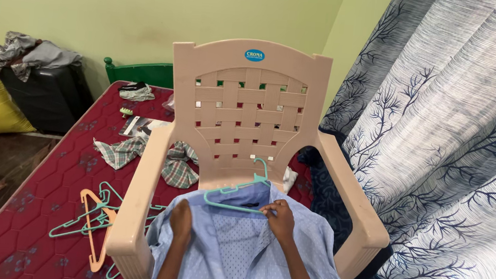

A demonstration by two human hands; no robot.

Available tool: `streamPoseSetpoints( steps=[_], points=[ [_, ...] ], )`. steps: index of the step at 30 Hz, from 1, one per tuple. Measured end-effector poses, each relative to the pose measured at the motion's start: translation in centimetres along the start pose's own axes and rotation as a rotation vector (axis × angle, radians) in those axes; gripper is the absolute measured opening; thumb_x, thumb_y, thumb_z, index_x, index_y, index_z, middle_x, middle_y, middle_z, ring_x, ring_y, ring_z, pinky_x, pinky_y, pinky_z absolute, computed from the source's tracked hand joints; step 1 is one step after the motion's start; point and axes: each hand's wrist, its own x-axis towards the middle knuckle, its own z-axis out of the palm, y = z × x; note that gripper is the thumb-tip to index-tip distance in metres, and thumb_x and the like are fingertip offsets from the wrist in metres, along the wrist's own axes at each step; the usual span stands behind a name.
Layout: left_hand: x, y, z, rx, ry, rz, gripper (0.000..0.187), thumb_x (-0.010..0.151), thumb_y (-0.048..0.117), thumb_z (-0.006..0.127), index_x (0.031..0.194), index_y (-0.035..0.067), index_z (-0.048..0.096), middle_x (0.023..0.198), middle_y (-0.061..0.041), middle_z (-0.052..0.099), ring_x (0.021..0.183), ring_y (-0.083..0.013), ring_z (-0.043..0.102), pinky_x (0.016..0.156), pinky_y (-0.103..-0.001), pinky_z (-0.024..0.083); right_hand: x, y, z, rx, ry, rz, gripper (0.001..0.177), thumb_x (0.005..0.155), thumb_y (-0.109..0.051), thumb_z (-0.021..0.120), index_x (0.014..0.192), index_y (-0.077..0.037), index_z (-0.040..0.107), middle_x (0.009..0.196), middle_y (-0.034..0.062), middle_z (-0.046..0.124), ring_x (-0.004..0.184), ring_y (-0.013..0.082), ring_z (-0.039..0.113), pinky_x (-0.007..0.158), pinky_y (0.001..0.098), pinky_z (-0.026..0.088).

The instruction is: The person buttons a light blue shirt on a hanger, smooths it, and hangs it in a wardrobe. Then the person picks up a pink plaid shirt, places it on a hanger, and begins buttoning it.

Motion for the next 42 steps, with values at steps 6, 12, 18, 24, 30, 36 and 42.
streamPoseSetpoints(
  steps=[6,12,18,24,30,36,42],
  points=[
    [0.2,8.4,-1.6,0.112,0.212,0.377,0.036,0.096,0.035,0.063,0.091,0.001,0.072,0.071,-0.013,0.069,0.061,-0.0222,0.065,0.060,-0.039,0.050,-1.7,-1.4,1.3,-0.022,-0.013,0.036,0.010,0.076,-0.012,0.081,0.085,-0.016,0.082,0.099,0.0052,0.062,0.093,0.0238,0.065,0.080,0.0370,0.052],
    [-5.9,13.2,2.3,0.104,-0.116,0.513,0.028,0.097,0.034,0.064,0.095,0.008,0.076,0.073,-0.011,0.075,0.064,-0.0232,0.073,0.060,-0.038,0.056,-3.3,-3.4,2.7,-0.235,0.137,-0.242,0.015,0.070,-0.003,0.076,0.083,-0.011,0.078,0.100,0.0101,0.061,0.100,0.0310,0.059,0.083,0.0426,0.048],
    [-10.0,7.7,7.8,0.092,-0.190,0.460,0.026,0.093,0.032,0.068,0.093,0.007,0.076,0.081,-0.013,0.077,0.069,-0.0284,0.076,0.064,-0.039,0.058,-2.7,-4.6,6.3,-0.398,0.247,-0.307,0.016,0.082,-0.013,0.068,0.096,-0.005,0.073,0.103,0.0087,0.060,0.103,0.0284,0.055,0.089,0.0421,0.042],
    [-8.8,2.0,8.0,0.145,-0.117,0.246,0.028,0.087,0.034,0.073,0.089,0.007,0.080,0.080,-0.014,0.078,0.072,-0.0295,0.076,0.069,-0.041,0.056,-3.4,-4.6,8.8,-0.371,0.180,-0.157,0.019,0.077,-0.015,0.069,0.094,-0.010,0.076,0.102,0.0085,0.060,0.104,0.0287,0.054,0.092,0.0437,0.041],
    [-8.3,0.5,8.6,0.244,-0.073,0.190,0.030,0.086,0.036,0.075,0.088,0.008,0.082,0.081,-0.016,0.077,0.072,-0.0319,0.074,0.069,-0.042,0.056,-3.6,-5.3,8.5,-0.297,0.167,-0.044,0.024,0.076,-0.012,0.073,0.099,-0.014,0.078,0.106,0.0079,0.061,0.112,0.0285,0.055,0.100,0.0459,0.040],
    [-7.6,-0.5,9.4,0.291,0.026,0.141,0.032,0.081,0.037,0.078,0.083,0.005,0.080,0.081,-0.013,0.078,0.074,-0.0295,0.075,0.072,-0.041,0.058,-6.2,-5.8,5.3,-0.104,0.545,-0.173,0.050,0.062,-0.018,0.081,0.108,-0.004,0.067,0.112,0.0160,0.061,0.112,0.0371,0.056,0.096,0.0494,0.046],
    [-8.2,-1.3,9.7,0.298,0.178,0.218,0.035,0.081,0.036,0.081,0.093,0.003,0.078,0.090,-0.015,0.078,0.083,-0.0322,0.074,0.077,-0.041,0.056,-7.3,-6.7,5.6,-0.092,0.209,0.402,0.047,0.066,-0.046,0.093,0.074,-0.004,0.075,0.085,0.0145,0.070,0.082,0.0294,0.068,0.077,0.0405,0.054]
  ],
)
